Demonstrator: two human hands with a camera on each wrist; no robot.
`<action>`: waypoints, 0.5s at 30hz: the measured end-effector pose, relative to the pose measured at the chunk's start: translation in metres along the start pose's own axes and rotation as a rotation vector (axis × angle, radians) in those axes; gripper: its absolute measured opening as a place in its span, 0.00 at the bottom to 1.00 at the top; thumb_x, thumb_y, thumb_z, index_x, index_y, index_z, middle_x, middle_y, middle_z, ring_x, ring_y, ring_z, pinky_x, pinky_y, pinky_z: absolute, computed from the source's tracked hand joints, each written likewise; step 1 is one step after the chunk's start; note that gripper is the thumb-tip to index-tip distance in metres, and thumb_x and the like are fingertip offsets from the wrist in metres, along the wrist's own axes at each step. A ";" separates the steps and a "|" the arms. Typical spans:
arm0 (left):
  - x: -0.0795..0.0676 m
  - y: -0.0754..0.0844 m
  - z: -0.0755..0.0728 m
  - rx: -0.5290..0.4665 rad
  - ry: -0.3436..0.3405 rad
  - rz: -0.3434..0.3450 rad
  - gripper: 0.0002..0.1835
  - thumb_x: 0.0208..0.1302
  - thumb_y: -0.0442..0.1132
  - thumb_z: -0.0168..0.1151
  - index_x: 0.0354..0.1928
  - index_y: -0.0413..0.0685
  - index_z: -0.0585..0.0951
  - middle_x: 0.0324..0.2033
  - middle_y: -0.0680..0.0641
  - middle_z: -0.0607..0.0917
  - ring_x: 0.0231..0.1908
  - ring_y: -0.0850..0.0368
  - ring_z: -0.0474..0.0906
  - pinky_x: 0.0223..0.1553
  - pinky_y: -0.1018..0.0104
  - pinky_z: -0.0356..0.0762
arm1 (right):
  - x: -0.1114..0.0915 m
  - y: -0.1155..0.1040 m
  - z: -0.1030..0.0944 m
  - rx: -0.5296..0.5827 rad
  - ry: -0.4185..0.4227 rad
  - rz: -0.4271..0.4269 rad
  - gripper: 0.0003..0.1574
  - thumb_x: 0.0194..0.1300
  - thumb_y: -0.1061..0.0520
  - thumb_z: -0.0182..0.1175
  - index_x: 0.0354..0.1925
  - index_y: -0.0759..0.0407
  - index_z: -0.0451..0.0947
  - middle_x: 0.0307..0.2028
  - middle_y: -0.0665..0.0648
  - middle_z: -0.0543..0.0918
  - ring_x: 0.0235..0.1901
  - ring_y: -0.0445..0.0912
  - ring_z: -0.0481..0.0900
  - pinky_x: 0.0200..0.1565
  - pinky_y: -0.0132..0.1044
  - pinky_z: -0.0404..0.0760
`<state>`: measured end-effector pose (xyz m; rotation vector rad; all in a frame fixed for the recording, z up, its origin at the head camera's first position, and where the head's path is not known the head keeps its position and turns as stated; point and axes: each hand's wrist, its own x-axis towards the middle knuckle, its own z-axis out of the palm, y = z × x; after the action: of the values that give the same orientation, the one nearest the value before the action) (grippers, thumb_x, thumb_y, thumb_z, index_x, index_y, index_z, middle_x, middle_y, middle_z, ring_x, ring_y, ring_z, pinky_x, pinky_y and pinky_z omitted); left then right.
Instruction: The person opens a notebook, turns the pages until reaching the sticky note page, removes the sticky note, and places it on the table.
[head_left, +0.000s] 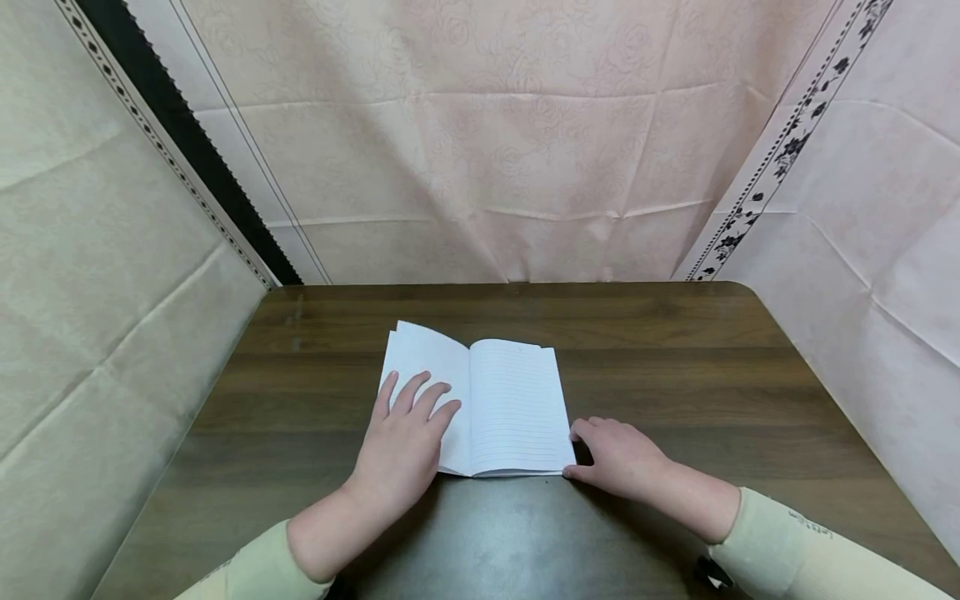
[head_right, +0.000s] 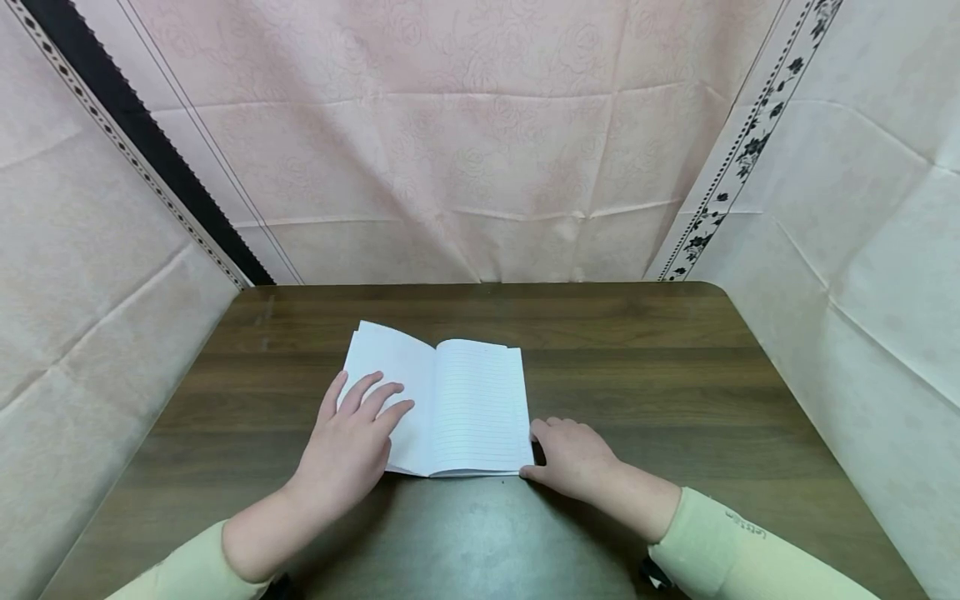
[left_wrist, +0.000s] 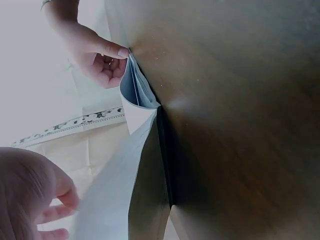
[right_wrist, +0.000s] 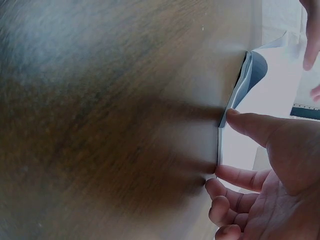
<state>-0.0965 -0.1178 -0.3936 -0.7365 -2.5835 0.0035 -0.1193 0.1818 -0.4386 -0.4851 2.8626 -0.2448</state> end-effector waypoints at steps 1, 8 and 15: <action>0.000 0.000 0.001 0.009 -0.022 -0.008 0.20 0.49 0.33 0.60 0.47 0.55 0.79 0.52 0.50 0.75 0.60 0.46 0.62 0.64 0.42 0.43 | 0.000 0.000 0.000 0.000 -0.001 0.001 0.25 0.48 0.36 0.67 0.38 0.49 0.75 0.31 0.45 0.75 0.28 0.40 0.69 0.35 0.38 0.71; -0.001 0.000 0.006 0.033 -0.170 -0.034 0.14 0.50 0.35 0.62 0.41 0.56 0.83 0.42 0.53 0.82 0.51 0.50 0.71 0.63 0.43 0.47 | 0.001 0.000 0.000 -0.008 -0.003 0.004 0.26 0.48 0.35 0.66 0.39 0.49 0.75 0.31 0.45 0.75 0.28 0.40 0.69 0.35 0.38 0.71; -0.004 0.003 0.019 -0.052 -0.280 -0.048 0.09 0.54 0.42 0.58 0.38 0.55 0.83 0.37 0.53 0.82 0.44 0.51 0.75 0.52 0.50 0.67 | 0.000 0.000 0.000 -0.013 0.005 0.003 0.25 0.48 0.36 0.66 0.39 0.49 0.75 0.31 0.45 0.76 0.28 0.40 0.69 0.35 0.38 0.71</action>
<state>-0.0998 -0.1149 -0.4131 -0.7382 -2.8764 0.0269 -0.1194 0.1817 -0.4384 -0.4827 2.8713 -0.2277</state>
